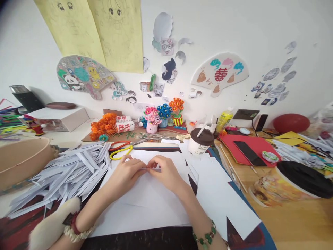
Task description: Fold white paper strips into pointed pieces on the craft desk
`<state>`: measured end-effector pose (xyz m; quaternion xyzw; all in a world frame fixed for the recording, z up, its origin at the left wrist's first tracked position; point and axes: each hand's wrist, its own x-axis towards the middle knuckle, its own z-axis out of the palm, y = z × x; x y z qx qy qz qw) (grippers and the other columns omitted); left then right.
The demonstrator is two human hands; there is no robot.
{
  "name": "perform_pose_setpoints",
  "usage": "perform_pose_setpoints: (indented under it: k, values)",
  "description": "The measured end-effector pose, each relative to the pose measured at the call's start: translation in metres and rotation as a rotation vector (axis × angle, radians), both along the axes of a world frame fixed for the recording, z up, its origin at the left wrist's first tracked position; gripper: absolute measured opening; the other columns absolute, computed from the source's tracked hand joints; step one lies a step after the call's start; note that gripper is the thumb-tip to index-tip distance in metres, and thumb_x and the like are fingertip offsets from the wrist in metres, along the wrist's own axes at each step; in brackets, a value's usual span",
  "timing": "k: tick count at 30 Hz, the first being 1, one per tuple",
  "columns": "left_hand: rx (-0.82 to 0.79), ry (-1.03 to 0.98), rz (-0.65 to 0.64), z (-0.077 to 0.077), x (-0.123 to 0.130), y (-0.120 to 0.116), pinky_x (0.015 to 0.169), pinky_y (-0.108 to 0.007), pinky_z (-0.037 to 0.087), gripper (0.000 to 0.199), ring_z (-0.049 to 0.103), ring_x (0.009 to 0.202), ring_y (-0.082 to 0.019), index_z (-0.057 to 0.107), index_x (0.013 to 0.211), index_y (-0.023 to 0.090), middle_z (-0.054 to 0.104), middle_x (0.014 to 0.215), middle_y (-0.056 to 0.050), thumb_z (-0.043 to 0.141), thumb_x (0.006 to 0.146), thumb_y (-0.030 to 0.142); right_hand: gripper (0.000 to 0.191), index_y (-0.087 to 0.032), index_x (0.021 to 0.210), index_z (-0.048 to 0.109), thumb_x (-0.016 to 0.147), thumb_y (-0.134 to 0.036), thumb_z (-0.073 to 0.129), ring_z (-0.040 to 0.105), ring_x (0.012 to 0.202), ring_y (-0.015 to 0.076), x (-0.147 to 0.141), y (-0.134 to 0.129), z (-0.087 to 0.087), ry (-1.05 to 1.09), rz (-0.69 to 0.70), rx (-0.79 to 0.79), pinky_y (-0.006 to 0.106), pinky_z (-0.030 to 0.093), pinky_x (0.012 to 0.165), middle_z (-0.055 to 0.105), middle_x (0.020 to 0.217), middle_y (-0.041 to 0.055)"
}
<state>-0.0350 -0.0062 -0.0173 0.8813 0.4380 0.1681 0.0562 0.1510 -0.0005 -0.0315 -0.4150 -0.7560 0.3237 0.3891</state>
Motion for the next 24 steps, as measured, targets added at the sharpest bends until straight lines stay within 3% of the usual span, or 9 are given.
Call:
perform_pose_setpoints:
  k: [11,24]
  values:
    - [0.009,-0.052,0.061,0.008,-0.006,0.001,0.086,-0.04,0.03,0.023,0.06,0.073,-0.018,0.068,0.079,0.021,0.071,0.076,-0.001,0.048,0.091,0.019,0.009,-0.02,0.075,0.065,0.083,-0.02,0.061,0.057,0.072,0.0148,0.005,0.0,0.002,-0.02,0.041,0.007,0.028,0.047,0.069,0.065,0.078,0.0011]
    - [0.069,-0.193,0.261,0.011,-0.057,0.022,0.089,-0.043,0.029,0.019,0.063,0.08,-0.021,0.07,0.075,0.026,0.075,0.08,0.0,0.054,0.084,0.029,0.012,-0.02,0.076,0.062,0.084,-0.023,0.054,0.058,0.077,0.0176,0.04,0.016,-0.01,-0.19,-0.044,0.001,0.031,0.047,0.071,0.065,0.083,0.0034]
